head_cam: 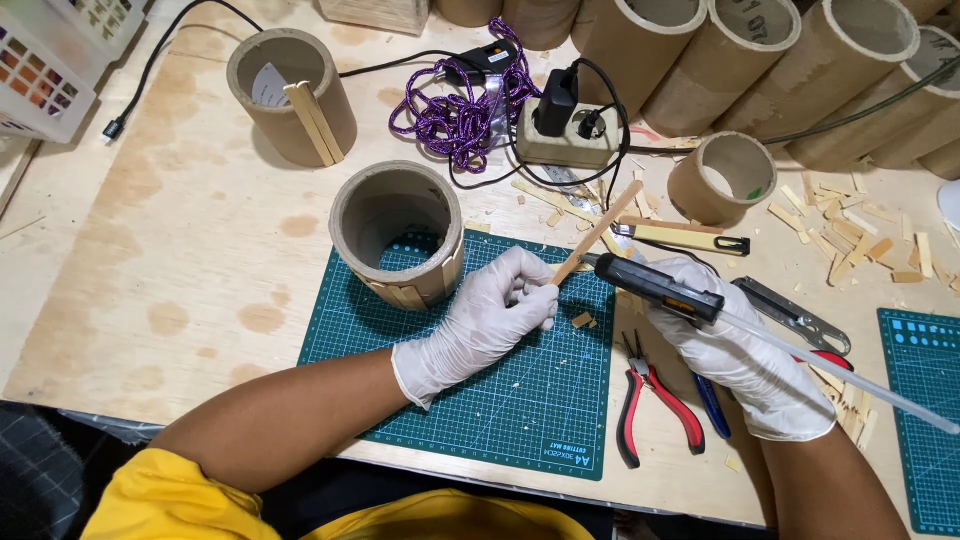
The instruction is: Gluing small wooden sticks onto a cardboard tube and a wooden block to create a decorative structure.
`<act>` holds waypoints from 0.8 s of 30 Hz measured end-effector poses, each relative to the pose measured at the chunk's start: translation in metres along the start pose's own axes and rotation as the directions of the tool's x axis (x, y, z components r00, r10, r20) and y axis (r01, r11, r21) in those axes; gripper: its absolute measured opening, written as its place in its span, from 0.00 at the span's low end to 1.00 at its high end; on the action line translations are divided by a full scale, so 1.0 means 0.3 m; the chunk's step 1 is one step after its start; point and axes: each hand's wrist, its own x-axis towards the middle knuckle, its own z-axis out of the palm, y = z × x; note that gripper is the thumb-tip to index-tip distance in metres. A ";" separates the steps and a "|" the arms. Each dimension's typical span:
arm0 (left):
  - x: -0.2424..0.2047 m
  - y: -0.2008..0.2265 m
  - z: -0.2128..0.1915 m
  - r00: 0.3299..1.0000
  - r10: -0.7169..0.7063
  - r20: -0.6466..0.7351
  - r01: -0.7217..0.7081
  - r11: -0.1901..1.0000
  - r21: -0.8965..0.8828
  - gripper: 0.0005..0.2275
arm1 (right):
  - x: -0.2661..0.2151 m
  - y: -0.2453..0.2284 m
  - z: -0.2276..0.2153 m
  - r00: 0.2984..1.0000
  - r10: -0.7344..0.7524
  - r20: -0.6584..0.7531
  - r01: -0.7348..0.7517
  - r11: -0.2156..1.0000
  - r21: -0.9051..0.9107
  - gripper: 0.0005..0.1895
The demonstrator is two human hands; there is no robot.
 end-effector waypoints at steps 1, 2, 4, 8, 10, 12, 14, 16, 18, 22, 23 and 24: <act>0.000 0.001 0.000 1.000 0.002 -0.001 -0.002 1.000 0.002 0.05 | 0.000 0.000 0.000 1.000 -0.001 -0.002 0.001 1.000 -0.007 0.10; -0.001 0.002 0.001 1.000 0.004 -0.002 -0.004 1.000 0.005 0.05 | 0.000 0.000 0.000 1.000 -0.003 -0.004 0.003 1.000 -0.015 0.10; 0.002 -0.004 -0.001 1.000 0.005 0.000 -0.005 1.000 0.004 0.05 | -0.006 -0.002 0.001 1.000 -0.006 -0.008 0.005 1.000 -0.030 0.10; 0.000 -0.002 0.000 1.000 0.002 -0.002 -0.002 1.000 0.002 0.04 | -0.026 -0.029 -0.009 1.000 -0.010 -0.013 0.009 0.998 -0.061 0.10; 0.000 -0.004 -0.001 1.000 0.003 -0.004 -0.003 1.000 0.004 0.04 | -0.032 -0.016 0.005 1.000 -0.012 -0.015 0.010 0.997 -0.076 0.10; -0.001 -0.004 -0.001 1.000 0.004 -0.005 -0.004 1.000 0.006 0.05 | -0.036 -0.011 0.013 1.000 -0.013 -0.017 0.011 0.996 -0.091 0.10; -0.002 -0.001 -0.001 1.000 0.017 -0.006 -0.017 1.000 0.012 0.04 | -0.038 -0.015 0.015 1.000 -0.015 -0.021 0.013 0.994 -0.107 0.10; -0.001 -0.002 -0.002 1.000 0.018 -0.006 -0.018 1.000 0.014 0.04 | -0.036 0.003 0.026 1.000 -0.018 -0.023 0.015 0.992 -0.122 0.10; 0.000 -0.008 -0.003 1.000 0.018 -0.005 -0.018 1.000 0.015 0.04 | -0.007 -0.127 -0.003 0.999 -0.021 -0.026 0.017 0.990 -0.138 0.10; 0.002 -0.020 -0.004 1.000 0.030 -0.001 -0.030 0.999 0.021 0.04 | -0.005 -0.485 -0.055 0.999 -0.026 -0.032 0.021 0.986 -0.167 0.10; 0.003 -0.019 -0.004 0.999 0.035 0.001 -0.035 0.999 0.027 0.05 | -0.010 -0.519 -0.055 0.999 -0.028 -0.033 0.022 0.984 -0.174 0.10; 0.003 -0.020 -0.006 0.999 0.035 0.001 -0.035 0.999 0.027 0.05 | -0.014 -0.528 -0.055 0.999 -0.030 -0.035 0.023 0.983 -0.182 0.10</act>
